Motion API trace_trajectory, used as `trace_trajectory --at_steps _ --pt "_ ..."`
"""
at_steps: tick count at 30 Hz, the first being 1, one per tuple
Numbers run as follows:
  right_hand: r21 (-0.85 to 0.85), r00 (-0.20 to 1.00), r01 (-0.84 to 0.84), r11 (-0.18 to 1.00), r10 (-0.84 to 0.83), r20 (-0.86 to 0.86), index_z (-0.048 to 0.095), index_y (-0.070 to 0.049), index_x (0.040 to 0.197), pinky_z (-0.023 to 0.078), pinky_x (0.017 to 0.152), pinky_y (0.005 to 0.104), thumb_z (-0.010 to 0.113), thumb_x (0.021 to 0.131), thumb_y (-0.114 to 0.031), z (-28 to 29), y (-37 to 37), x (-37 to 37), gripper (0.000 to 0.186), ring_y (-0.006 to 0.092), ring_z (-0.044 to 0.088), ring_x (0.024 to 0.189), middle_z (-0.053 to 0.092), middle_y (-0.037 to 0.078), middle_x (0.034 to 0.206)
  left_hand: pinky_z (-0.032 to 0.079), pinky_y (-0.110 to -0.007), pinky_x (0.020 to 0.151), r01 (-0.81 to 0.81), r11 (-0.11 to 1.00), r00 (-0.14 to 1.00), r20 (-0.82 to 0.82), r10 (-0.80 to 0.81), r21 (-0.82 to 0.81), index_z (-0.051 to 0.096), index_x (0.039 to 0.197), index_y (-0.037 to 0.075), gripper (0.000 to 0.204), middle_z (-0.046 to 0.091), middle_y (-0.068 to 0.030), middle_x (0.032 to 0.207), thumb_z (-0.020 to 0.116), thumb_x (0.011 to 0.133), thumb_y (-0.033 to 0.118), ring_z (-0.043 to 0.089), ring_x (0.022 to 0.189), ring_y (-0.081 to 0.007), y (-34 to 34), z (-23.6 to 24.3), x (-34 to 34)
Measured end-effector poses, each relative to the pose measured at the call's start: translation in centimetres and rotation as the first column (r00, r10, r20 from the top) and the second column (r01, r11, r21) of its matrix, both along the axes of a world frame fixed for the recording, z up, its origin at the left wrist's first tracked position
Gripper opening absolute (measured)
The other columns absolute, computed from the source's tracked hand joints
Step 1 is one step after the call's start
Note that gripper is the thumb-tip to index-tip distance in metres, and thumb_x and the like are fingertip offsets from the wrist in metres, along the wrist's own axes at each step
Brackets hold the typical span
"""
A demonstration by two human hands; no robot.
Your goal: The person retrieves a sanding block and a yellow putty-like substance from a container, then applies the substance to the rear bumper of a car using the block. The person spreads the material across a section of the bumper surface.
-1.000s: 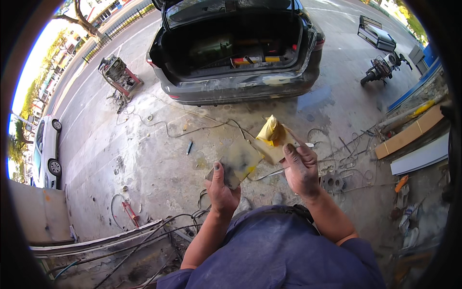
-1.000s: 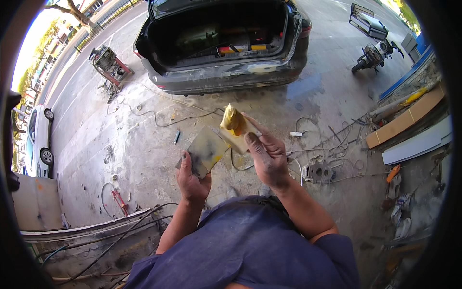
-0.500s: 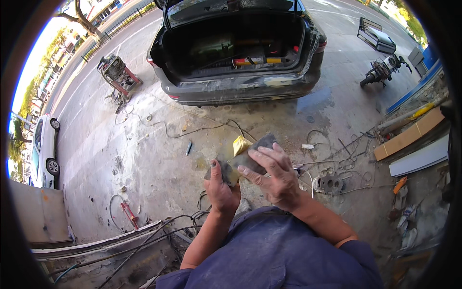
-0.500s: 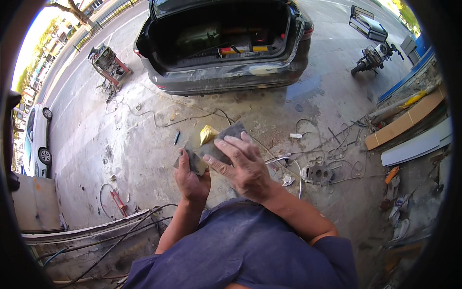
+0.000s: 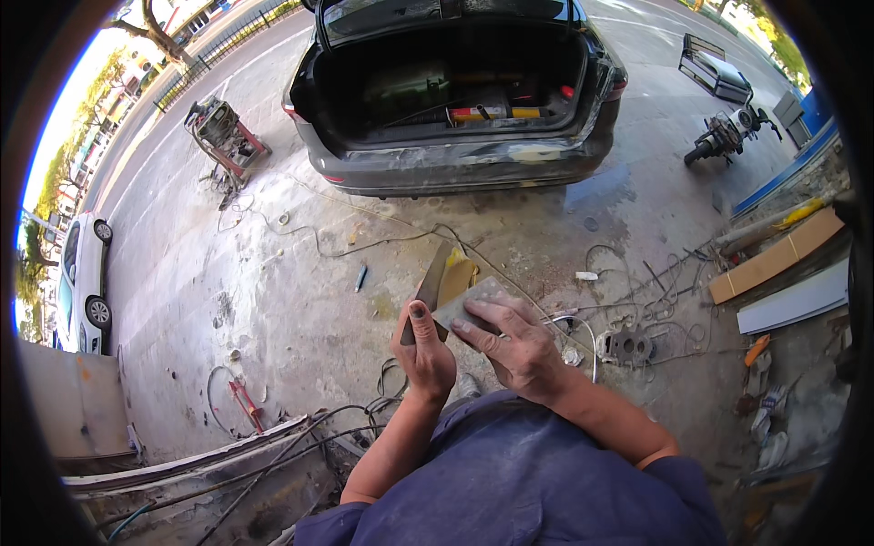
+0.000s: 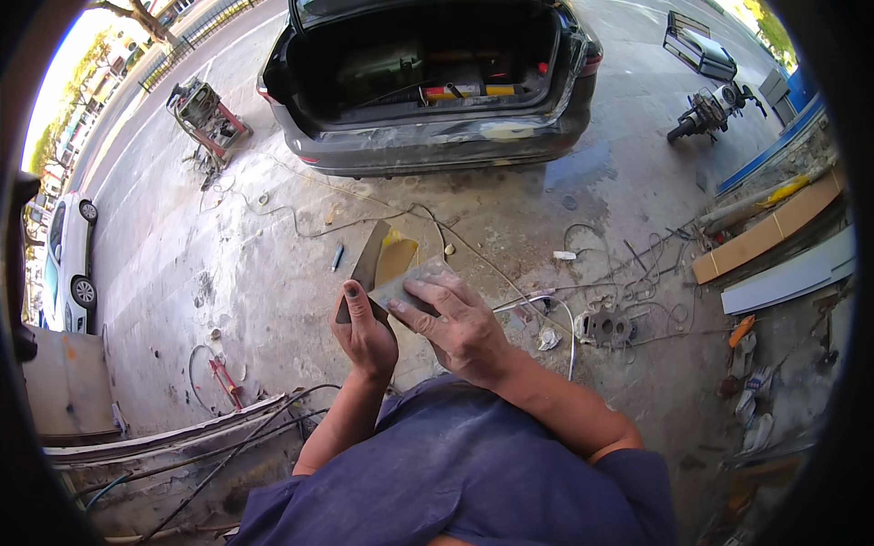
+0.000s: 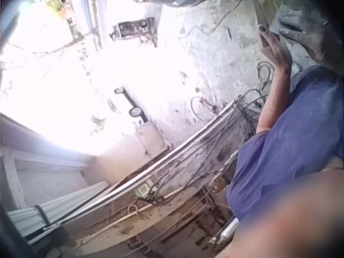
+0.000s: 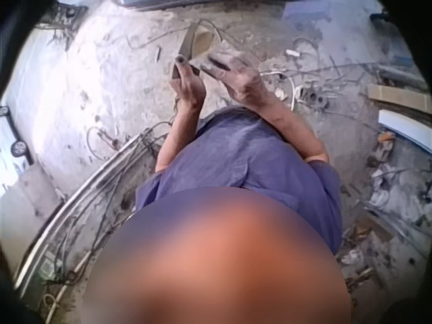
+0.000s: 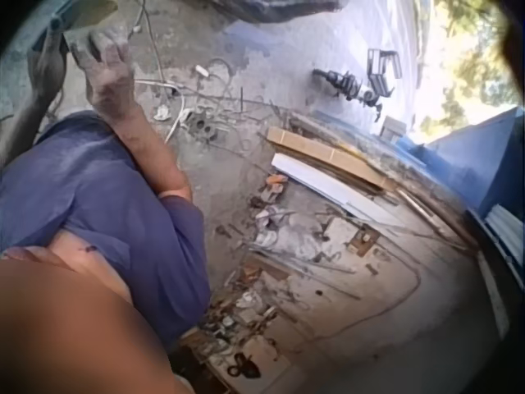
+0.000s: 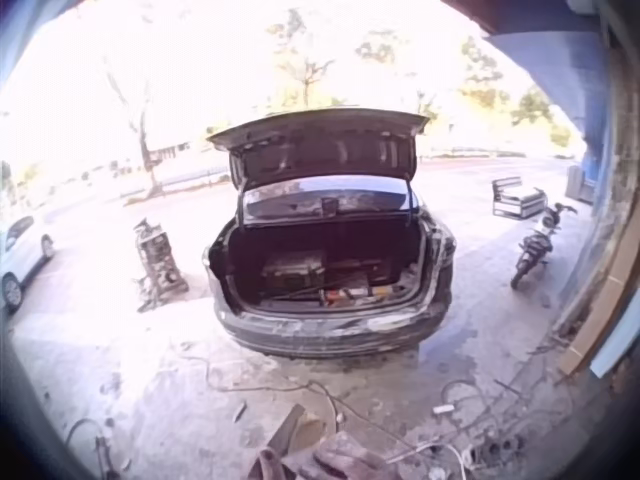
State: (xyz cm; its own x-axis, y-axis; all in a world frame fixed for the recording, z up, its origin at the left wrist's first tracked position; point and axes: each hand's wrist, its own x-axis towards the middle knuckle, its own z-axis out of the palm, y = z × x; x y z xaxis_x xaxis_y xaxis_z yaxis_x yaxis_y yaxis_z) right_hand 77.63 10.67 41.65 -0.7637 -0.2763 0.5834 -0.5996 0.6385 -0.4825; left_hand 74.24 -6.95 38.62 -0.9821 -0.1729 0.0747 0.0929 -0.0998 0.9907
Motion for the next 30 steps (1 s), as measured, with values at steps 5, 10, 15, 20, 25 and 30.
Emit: trace_trajectory --at_steps 5,10,15,20,25,30 --pt "-0.203 0.989 -0.059 0.978 0.084 0.122 0.078 -0.007 0.14 0.058 0.112 0.0443 0.075 0.093 0.005 0.0 1.3 -0.8 0.049 0.0361 0.074 0.125 0.077 0.015 0.134 0.044 -0.028 0.075 -0.018 0.973 0.999 -0.034 0.026 0.23 0.069 0.107 0.004 0.042 0.064 0.0013 0.096 0.055 0.122 0.042 0.058 0.087 -0.0105 -1.9 -0.8 -2.2" --pt "-0.946 0.925 0.146 0.29 0.298 0.234 0.062 -0.003 0.16 0.058 0.108 0.0321 0.059 0.118 -0.007 0.8 0.7 -3.4 0.042 0.0155 0.073 0.122 0.076 0.011 0.14 0.058 -0.033 0.092 0.065 0.746 0.958 0.168 -0.233 0.663 0.07 0.133 0.004 0.04 0.077 -0.0063 0.121 0.061 0.118 0.04 0.075 0.107 -0.0197 -2.5 0.4 -2.0" --pt "-0.65 0.952 0.099 0.753 0.119 0.282 0.063 -0.001 0.159 0.056 0.105 0.0308 0.062 0.115 -0.002 -1.2 -0.9 -3.0 0.044 0.021 0.074 0.123 0.075 0.014 0.141 0.065 -0.037 0.096 0.008 0.624 0.938 0.211 -0.276 0.781 0.072 0.13 0.007 0.033 0.082 -0.0073 0.123 0.068 0.115 0.035 0.081 0.11 -0.0216 -2.2 -0.3 -2.7" --pt "-0.161 0.991 0.13 0.978 -0.125 0.038 0.074 -0.004 0.147 0.062 0.102 0.0403 0.069 0.105 0.004 -1.8 2.3 -5.0 0.043 0.0354 0.076 0.12 0.078 0.018 0.132 0.064 -0.035 0.091 0.017 0.709 0.943 0.224 -0.246 0.705 0.072 0.13 0.007 0.037 0.081 -0.0058 0.121 0.064 0.117 0.04 0.08 0.106 -0.0196 -2.5 -0.4 -4.8" --pt "0.098 0.982 0.159 0.982 -0.148 -0.116 0.08 -0.022 0.145 0.047 0.124 0.057 0.076 0.096 -0.011 0.1 1.8 -8.1 0.05 0.0326 0.062 0.141 0.066 0.013 0.153 0.06 -0.036 0.095 0.102 0.851 0.981 0.089 -0.171 0.515 0.068 0.134 0.0 0.046 0.076 -0.0105 0.123 0.059 0.12 0.043 0.076 0.11 -0.0228 0.3 -0.4 -6.9" --pt "0.061 0.997 -0.081 0.995 0.081 -0.001 0.08 -0.02 0.142 0.051 0.122 0.0538 0.076 0.094 -0.009 -2.0 3.2 -11.2 0.05 0.032 0.066 0.135 0.071 0.011 0.145 0.057 -0.036 0.098 0.03 0.895 0.998 0.031 -0.048 0.445 0.07 0.127 -0.002 0.047 0.075 -0.0108 0.121 0.057 0.121 0.042 0.073 0.109 -0.0197 2.5 1.3 -12.1"
